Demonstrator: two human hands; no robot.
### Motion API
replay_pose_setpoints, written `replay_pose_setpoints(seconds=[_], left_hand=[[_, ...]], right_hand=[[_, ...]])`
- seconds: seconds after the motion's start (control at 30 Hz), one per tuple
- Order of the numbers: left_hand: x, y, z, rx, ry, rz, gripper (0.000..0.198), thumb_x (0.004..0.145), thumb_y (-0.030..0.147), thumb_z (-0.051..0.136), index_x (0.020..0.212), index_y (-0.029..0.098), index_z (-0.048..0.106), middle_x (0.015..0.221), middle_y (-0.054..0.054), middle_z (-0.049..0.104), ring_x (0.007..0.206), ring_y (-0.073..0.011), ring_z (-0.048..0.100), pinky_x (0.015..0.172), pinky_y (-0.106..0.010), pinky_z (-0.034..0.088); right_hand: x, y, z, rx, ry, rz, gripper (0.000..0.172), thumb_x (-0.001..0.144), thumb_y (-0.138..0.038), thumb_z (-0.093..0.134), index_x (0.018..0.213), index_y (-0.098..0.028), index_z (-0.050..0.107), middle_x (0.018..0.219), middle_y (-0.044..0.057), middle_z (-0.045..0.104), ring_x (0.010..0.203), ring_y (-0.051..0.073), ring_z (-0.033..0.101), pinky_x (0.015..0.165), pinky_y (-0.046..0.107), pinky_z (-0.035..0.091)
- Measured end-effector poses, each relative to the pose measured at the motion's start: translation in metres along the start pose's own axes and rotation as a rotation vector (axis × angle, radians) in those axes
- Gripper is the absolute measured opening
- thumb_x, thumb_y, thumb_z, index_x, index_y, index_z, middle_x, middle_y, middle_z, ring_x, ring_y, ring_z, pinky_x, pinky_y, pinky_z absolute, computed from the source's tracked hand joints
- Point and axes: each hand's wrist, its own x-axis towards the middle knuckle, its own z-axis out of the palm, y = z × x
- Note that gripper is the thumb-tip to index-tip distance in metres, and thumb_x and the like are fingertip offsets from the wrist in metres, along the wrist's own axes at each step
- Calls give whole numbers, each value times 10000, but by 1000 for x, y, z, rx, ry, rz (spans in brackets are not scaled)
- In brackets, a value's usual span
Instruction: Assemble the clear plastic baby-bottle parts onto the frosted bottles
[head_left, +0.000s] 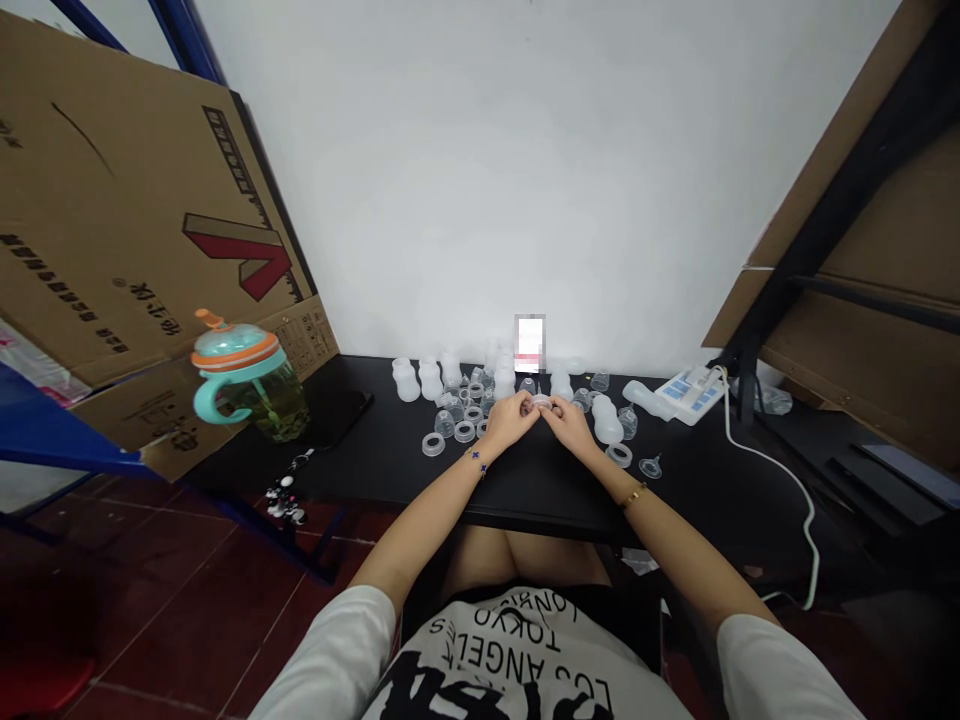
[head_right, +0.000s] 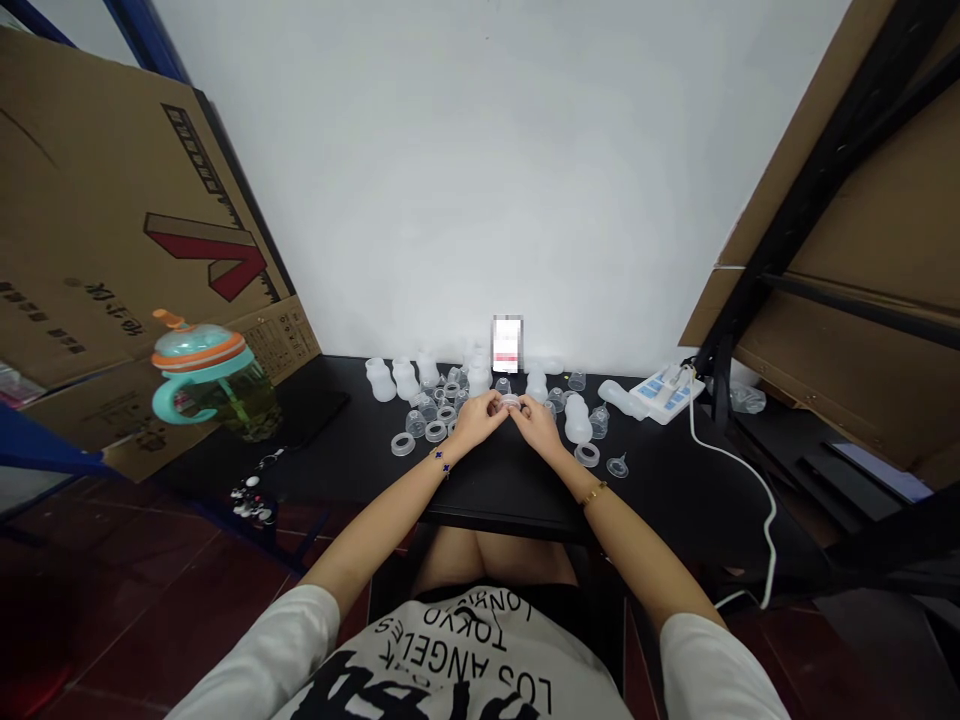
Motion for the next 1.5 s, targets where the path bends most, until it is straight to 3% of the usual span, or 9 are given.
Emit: replay_pose_setpoints(seconds=[0.6, 0.8, 1.5], left_hand=[[0, 2, -2, 5, -34, 0, 146, 891, 288, 588, 973, 219, 687, 845, -13, 719, 743, -177, 643, 674, -260, 421], [1, -1, 0, 15, -38, 0, 148, 888, 299, 571, 860, 210, 686, 767, -16, 691, 710, -182, 615, 645, -259, 393], [0, 1, -1, -10, -38, -7, 113, 831, 310, 611, 786, 207, 624, 715, 14, 641, 664, -151, 567, 631, -247, 365]], right_hand=[[-1, 1, -1, 38, -4, 20, 322, 886, -475, 503, 934, -207, 674, 475, -54, 470, 505, 169, 489, 552, 280, 332], [-1, 2, 0, 32, -6, 13, 324, 889, -484, 500, 906, -207, 668, 467, -53, 476, 509, 172, 505, 551, 276, 352], [1, 5, 2, -41, 36, -16, 303, 850, -473, 548, 716, -210, 611, 511, -40, 476, 517, 148, 471, 539, 275, 303]])
